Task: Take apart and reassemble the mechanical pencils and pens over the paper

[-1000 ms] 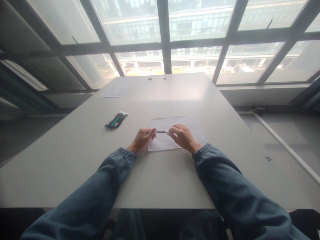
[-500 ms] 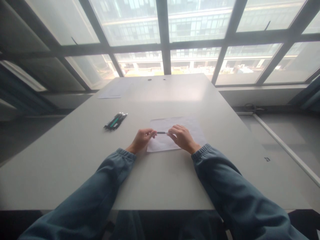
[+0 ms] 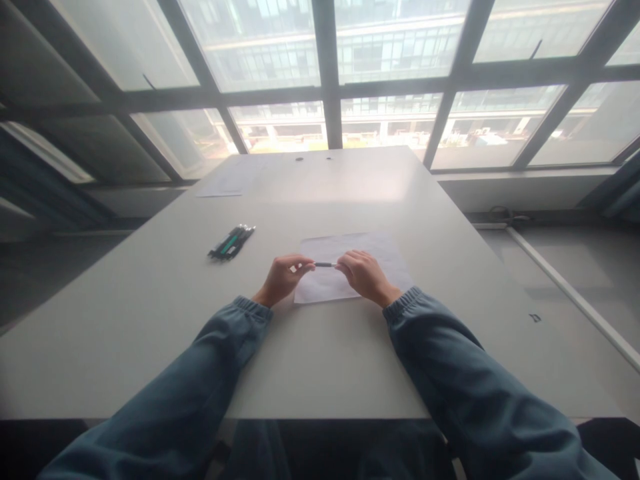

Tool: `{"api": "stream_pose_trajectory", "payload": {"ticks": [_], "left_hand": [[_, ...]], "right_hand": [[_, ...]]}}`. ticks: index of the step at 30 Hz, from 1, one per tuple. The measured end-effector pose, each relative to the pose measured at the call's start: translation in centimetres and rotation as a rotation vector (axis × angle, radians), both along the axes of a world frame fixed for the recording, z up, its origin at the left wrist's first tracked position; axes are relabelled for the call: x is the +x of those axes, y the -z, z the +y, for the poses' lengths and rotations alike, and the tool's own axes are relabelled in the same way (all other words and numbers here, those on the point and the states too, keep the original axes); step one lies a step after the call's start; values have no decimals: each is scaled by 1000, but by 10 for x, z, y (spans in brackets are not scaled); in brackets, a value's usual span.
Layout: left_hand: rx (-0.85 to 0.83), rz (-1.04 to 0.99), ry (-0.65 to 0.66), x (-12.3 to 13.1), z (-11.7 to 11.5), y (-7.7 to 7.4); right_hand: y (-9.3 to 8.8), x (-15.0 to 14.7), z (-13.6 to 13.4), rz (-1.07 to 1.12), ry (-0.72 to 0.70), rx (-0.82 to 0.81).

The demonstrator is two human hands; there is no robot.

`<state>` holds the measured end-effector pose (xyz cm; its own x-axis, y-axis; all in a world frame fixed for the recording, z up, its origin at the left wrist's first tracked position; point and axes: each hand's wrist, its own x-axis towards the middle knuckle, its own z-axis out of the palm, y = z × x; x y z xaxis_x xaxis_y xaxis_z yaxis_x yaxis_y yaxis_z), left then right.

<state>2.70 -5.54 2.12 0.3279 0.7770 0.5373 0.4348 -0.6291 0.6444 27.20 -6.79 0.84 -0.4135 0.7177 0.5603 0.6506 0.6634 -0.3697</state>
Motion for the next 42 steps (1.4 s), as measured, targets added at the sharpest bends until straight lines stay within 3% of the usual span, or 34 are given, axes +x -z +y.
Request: {"api": "stream_pose_trajectory", "payload": {"ticks": [12, 15, 20, 22, 25, 29, 34, 42], "left_hand": [[129, 4, 20, 2, -4, -9], [117, -17, -45, 3, -5, -10], [90, -73, -116, 2, -6, -11], [87, -87, -128, 2, -6, -11], [77, -91, -122, 2, -7, -10], [18, -65, -43, 3, -7, -8], [-65, -4, 127, 3, -5, -3], [-79, -81, -56, -3, 2, 1]], "right_hand": [[-5, 1, 0, -8, 6, -10], [-3, 0, 0, 188, 36, -25], [0, 1, 6, 722, 162, -122], [-1, 2, 8, 947, 154, -290], [-4, 1, 7, 1198, -2, -627], [-8, -3, 2, 1277, -199, -855], [-9, -3, 6, 1386, -154, -891], [-20, 20, 15, 1660, -193, -933]]}}
